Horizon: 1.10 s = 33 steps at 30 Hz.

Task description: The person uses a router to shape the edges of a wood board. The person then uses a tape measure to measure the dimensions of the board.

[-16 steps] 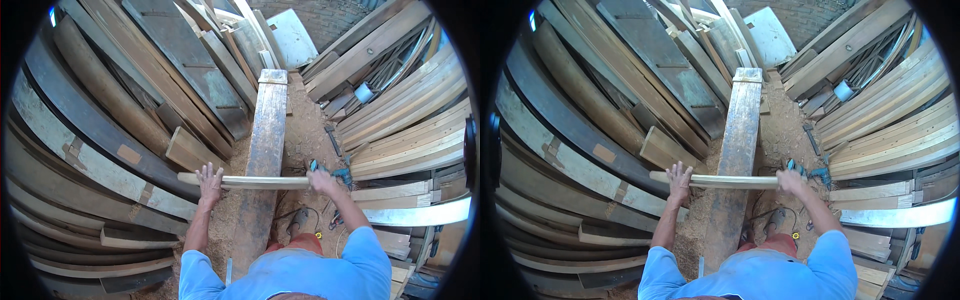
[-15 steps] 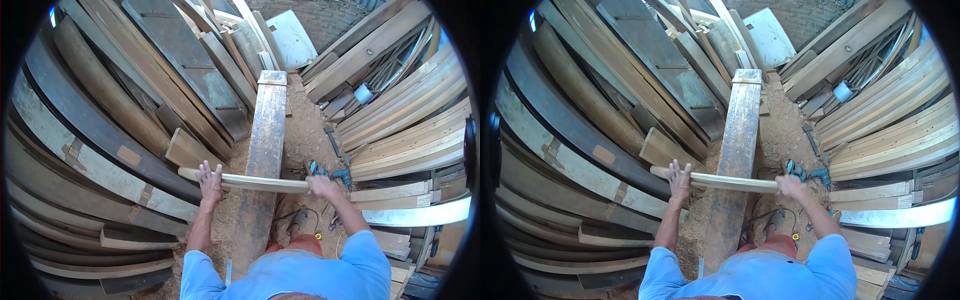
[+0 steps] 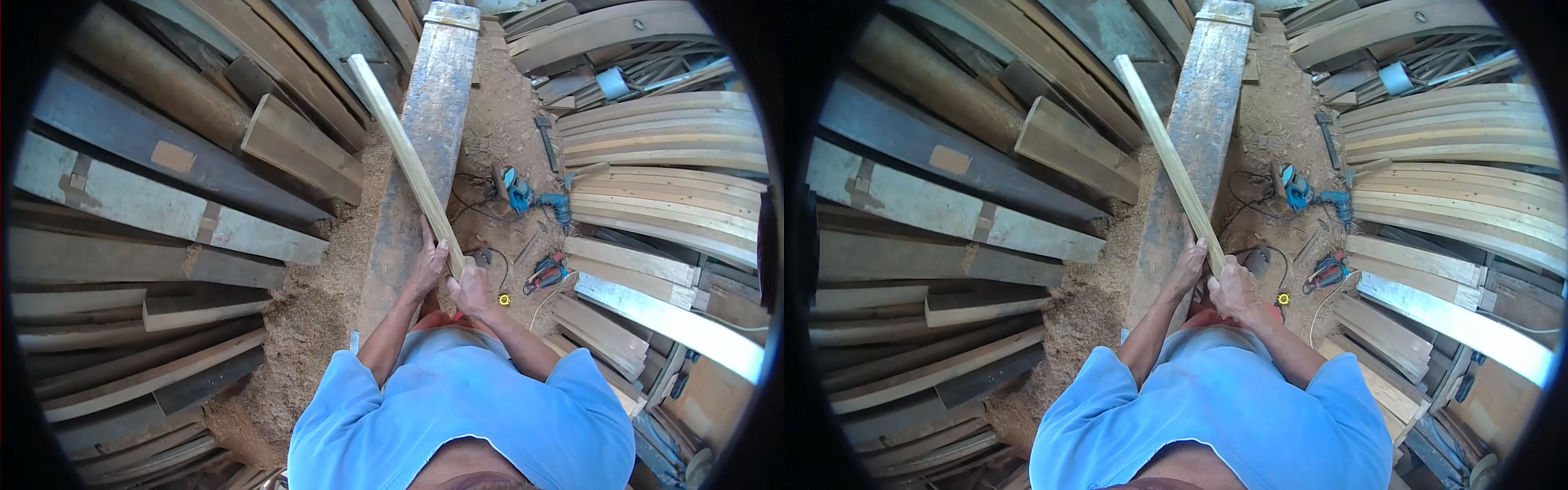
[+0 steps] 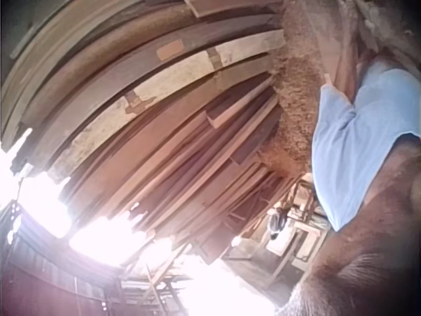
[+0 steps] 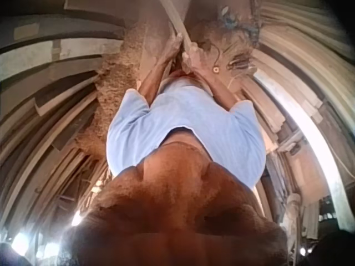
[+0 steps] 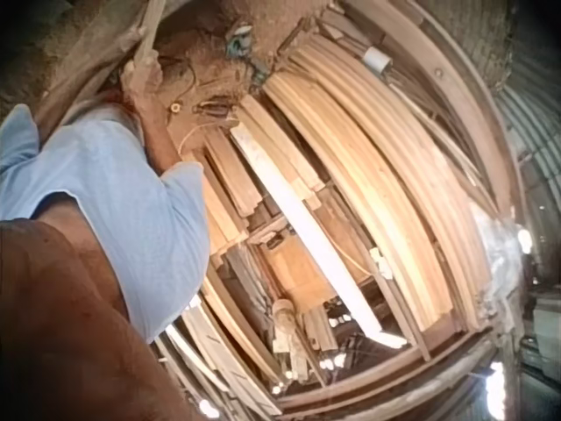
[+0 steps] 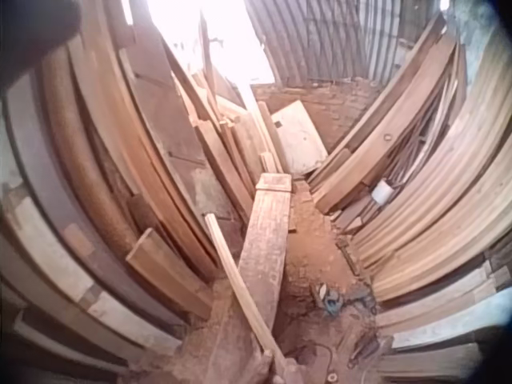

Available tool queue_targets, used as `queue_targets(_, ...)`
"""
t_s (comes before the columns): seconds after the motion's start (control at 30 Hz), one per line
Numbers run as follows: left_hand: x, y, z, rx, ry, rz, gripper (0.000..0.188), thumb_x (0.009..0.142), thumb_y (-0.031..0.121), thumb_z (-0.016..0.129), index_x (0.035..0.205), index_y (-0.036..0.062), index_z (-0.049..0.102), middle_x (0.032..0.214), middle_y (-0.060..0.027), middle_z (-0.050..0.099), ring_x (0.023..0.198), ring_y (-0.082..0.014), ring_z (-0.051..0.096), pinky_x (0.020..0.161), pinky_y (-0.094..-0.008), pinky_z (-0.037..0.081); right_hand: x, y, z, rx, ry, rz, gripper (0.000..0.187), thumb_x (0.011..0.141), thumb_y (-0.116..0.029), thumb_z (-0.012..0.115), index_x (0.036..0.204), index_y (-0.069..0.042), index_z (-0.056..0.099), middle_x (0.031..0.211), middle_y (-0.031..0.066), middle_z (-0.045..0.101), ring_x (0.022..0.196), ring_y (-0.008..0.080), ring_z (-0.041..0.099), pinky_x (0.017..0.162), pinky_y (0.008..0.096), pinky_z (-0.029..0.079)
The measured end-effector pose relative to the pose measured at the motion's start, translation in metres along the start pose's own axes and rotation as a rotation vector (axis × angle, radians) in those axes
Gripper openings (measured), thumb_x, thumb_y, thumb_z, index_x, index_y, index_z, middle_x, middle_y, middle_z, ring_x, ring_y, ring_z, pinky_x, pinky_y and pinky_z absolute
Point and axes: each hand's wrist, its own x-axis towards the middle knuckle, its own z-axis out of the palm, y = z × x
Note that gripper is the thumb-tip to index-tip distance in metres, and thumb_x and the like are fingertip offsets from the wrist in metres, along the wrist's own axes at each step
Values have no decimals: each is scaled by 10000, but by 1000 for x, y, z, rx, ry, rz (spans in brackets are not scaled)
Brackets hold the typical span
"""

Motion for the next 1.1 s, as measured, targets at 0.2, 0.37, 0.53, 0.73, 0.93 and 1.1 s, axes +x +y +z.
queue_targets(0.2, 4, -8, -26, 205, -33, 142, 877, 1092, 453, 361, 1585, -18, -191, 1654, -314, 166, 1521, -391, 268, 1218, -376, 255, -6, -27, -1, 134, -36, -30, 528, 889, -248, 697, 1233, 114, 527, 1038, 356, 662, 978, 510, 659, 852, 552, 528)
queue_targets(0.37, 2, -29, -34, 120, -92, 85, 864, 1098, 468, 314, 1573, -44, -196, 1653, -315, 158, 1519, -395, 270, 1220, -380, 251, -5, -13, 21, 108, 55, -189, 777, 936, -314, 642, 1482, 138, 323, 1363, 363, 501, 1255, 486, 498, 1079, 526, 410)
queue_targets(0.53, 2, -35, -35, 131, -86, 85, 780, 1105, 471, 298, 1582, -50, -33, 1610, -277, 251, 1488, -349, 310, 1206, -376, 277, -5, -13, 26, 125, 98, -192, 753, 918, -286, 647, 1478, 121, 350, 1349, 357, 522, 1239, 492, 516, 1086, 537, 390)
queue_targets(0.73, 3, -3, -26, 116, -85, 91, 686, 1120, 428, 309, 1595, -50, 174, 1583, -192, 356, 1453, -262, 349, 1186, -359, 309, 0, -3, 15, 123, 68, -174, 772, 875, -246, 700, 1464, 121, 362, 1346, 350, 523, 1238, 495, 516, 1085, 528, 402)
queue_targets(0.93, 8, -21, -40, 130, -150, 102, 680, 1117, 357, 315, 1614, -52, 94, 1680, -205, 181, 1533, -275, 229, 1238, -356, 216, 2, -1, 20, 170, 89, -215, 715, 829, -191, 697, 1435, 72, 423, 1295, 311, 570, 1223, 468, 554, 1064, 506, 434)
queue_targets(1.1, 2, 15, -24, 190, -65, 168, 684, 1076, 276, 392, 1601, -70, 122, 1655, -295, 201, 1563, -368, 167, 1265, -393, 171, 0, -1, -5, 339, 1, -93, 685, 793, -148, 674, 1424, 27, 474, 1243, 268, 634, 1159, 418, 629, 1013, 453, 490)
